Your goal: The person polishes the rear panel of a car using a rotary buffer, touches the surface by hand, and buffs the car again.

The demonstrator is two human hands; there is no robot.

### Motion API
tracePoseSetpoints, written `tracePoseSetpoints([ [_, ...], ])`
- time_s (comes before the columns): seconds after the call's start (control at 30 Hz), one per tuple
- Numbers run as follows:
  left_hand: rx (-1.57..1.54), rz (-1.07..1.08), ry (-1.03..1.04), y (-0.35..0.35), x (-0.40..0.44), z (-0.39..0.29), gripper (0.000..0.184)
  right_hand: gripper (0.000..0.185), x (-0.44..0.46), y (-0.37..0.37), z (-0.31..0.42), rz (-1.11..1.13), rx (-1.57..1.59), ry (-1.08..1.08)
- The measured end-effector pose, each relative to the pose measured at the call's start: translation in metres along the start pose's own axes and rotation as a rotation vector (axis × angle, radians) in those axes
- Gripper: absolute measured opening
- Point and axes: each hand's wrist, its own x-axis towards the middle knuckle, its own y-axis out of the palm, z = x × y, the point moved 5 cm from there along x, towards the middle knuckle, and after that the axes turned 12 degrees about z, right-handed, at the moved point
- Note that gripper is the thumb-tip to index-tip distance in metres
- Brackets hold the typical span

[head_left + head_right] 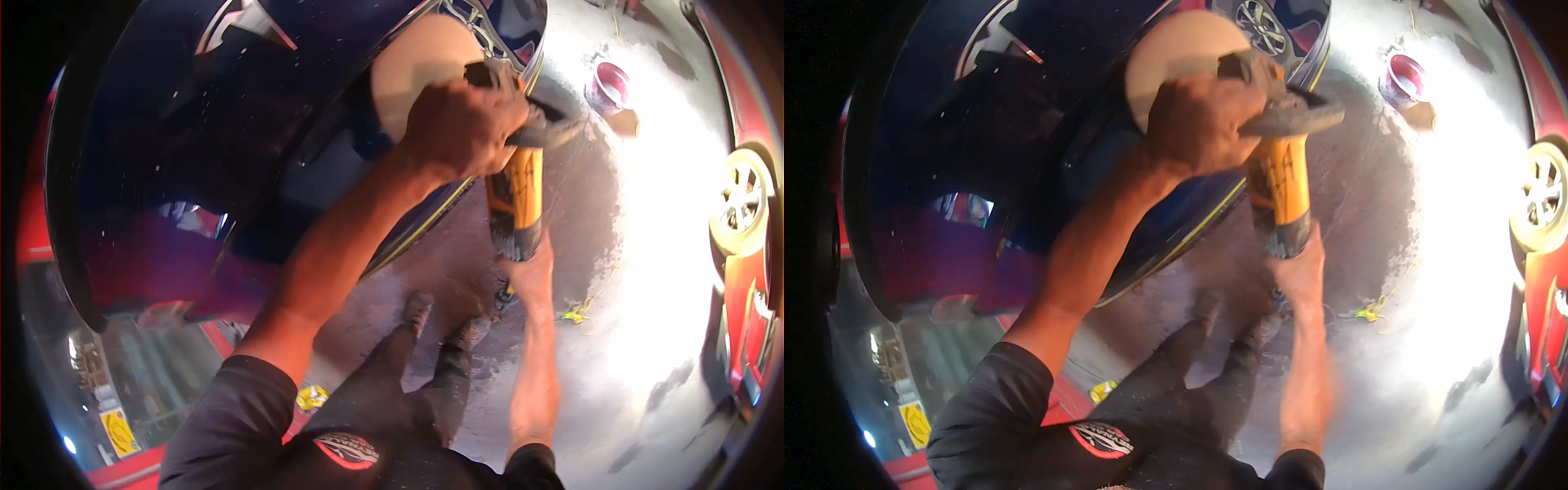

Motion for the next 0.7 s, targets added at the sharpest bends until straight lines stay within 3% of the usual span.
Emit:
tracePoseSetpoints([
  [0.1,0.018,0.095,-0.026,-0.009,-0.063,-0.028,0.027,0.056,-0.05,0.027,-0.017,0.075,-0.014,0.033],
  [0.13,0.064,0.219,-0.082,-0.007,-0.093,-0.038,0.037,0.056,-0.074,0.039,-0.022,0.12,0.019,0.067],
  [0.2,-0.023,0.265,-0.102,-0.024,-0.141,-0.058,0.034,0.058,-0.118,0.062,-0.018,0.187,0.016,0.231],
  [0.37,-0.104,0.342,-0.271,-0.066,-0.239,-0.098,0.034,0.068,-0.211,0.118,-0.047,0.307,-0.038,0.29],
  [0.5,-0.154,0.355,-0.281,-0.08,-0.24,-0.093,0.034,0.068,-0.214,0.122,-0.04,0.334,-0.015,0.279],
  [0.67,-0.167,0.227,-0.172,-0.063,-0.173,-0.056,0.035,0.07,-0.16,0.089,-0.017,0.231,-0.048,0.229],
  [0.7,-0.164,0.252,-0.149,-0.06,-0.156,-0.047,0.021,0.07,-0.146,0.081,-0.005,0.229,-0.058,0.228],
])
